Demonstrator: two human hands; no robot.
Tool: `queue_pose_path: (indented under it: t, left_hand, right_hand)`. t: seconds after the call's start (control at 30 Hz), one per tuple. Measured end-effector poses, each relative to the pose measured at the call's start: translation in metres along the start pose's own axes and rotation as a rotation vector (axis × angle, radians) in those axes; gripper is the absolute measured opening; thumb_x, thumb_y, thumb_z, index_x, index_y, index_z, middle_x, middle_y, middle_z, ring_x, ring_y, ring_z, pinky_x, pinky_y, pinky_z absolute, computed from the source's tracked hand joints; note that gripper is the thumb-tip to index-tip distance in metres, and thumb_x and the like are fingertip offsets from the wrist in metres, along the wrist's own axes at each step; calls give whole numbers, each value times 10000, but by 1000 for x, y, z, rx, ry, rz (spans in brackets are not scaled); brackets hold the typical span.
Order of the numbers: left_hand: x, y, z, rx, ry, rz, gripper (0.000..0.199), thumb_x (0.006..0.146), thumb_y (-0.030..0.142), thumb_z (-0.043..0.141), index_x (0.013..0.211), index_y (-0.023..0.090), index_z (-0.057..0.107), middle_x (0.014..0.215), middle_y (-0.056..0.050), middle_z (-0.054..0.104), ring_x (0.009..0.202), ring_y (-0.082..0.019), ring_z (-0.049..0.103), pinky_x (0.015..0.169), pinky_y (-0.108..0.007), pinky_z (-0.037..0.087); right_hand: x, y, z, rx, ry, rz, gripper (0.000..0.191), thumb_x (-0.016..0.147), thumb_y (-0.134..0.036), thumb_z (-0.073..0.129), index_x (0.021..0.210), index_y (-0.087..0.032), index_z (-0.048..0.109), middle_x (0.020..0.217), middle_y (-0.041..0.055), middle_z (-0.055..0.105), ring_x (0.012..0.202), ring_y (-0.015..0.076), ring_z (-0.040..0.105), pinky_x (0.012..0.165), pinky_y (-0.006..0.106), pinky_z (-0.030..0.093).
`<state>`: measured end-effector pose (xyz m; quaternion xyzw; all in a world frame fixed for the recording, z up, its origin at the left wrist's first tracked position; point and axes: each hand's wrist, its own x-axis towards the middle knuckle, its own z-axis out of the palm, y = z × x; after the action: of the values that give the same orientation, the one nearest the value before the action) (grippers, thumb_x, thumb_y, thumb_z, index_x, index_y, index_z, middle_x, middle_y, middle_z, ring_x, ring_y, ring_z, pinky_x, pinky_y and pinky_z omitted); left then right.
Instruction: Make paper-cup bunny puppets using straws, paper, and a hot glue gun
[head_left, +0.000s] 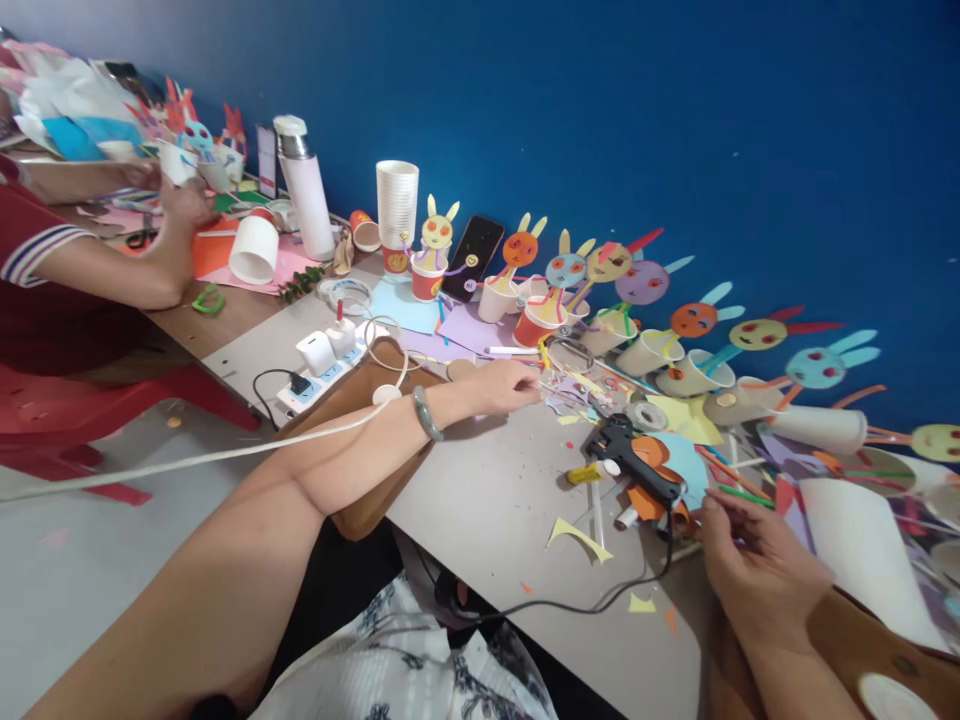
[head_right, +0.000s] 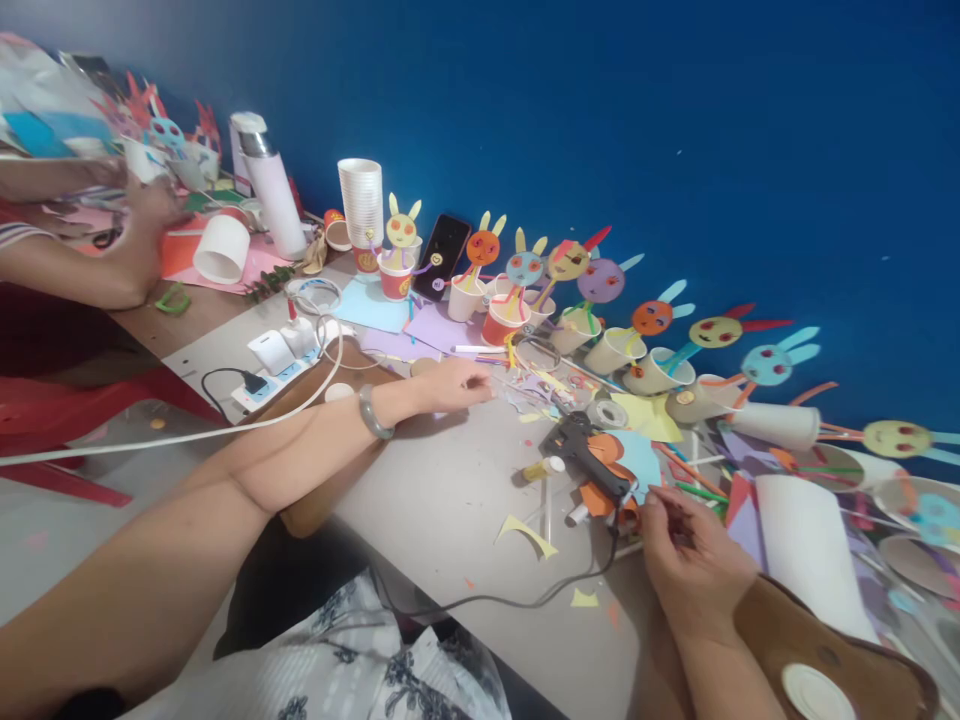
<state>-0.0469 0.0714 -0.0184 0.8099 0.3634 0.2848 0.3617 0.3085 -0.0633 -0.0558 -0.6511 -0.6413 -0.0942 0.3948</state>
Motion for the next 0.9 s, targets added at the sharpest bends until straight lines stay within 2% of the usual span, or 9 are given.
queue_pose_path:
  t: [0.13,0.23,0.43,0.67,0.9]
  left_hand:
    - [0,4,-2,24,-45,-46,429,905,366,540,572,208,320,556,49,328,584,-112,336,614,-307,244]
    - [0,4,0,26,3,-61,430,913,374,565,589,210,335,569,51,360,594,-112,349,616,-303,258]
    - [-2,7,-1,-26,78,-85,249,857,221,606,673,203,439,683,40,508,661,-121,455,658,-279,339]
    - [-3,8,-4,13,-24,-108,159,738,88,650,683,182,535,743,12,627,725,-137,563,689,-272,402]
    - [-3,12,-6,80,-17,-94,188,708,-20,584,734,165,598,810,-15,671,784,-147,596,720,-272,438]
  right_hand:
    - [-2,4,1,13,-1,14,407,838,-505,638,946,-139,778,769,94,768,611,208,719,596,301,555]
    - [-2,5,2,2,3,1,394,838,-498,643,945,-146,783,751,83,761,610,204,714,621,307,563]
    - [-2,4,3,-6,-4,21,391,831,-489,643,957,-145,780,681,59,731,554,193,681,577,299,546]
    - [-1,4,4,7,-11,7,356,837,-470,651,955,-158,775,707,69,743,570,215,693,575,326,546]
    - [-4,6,2,13,-47,14,319,847,-449,653,965,-174,761,720,64,742,583,216,699,588,325,553]
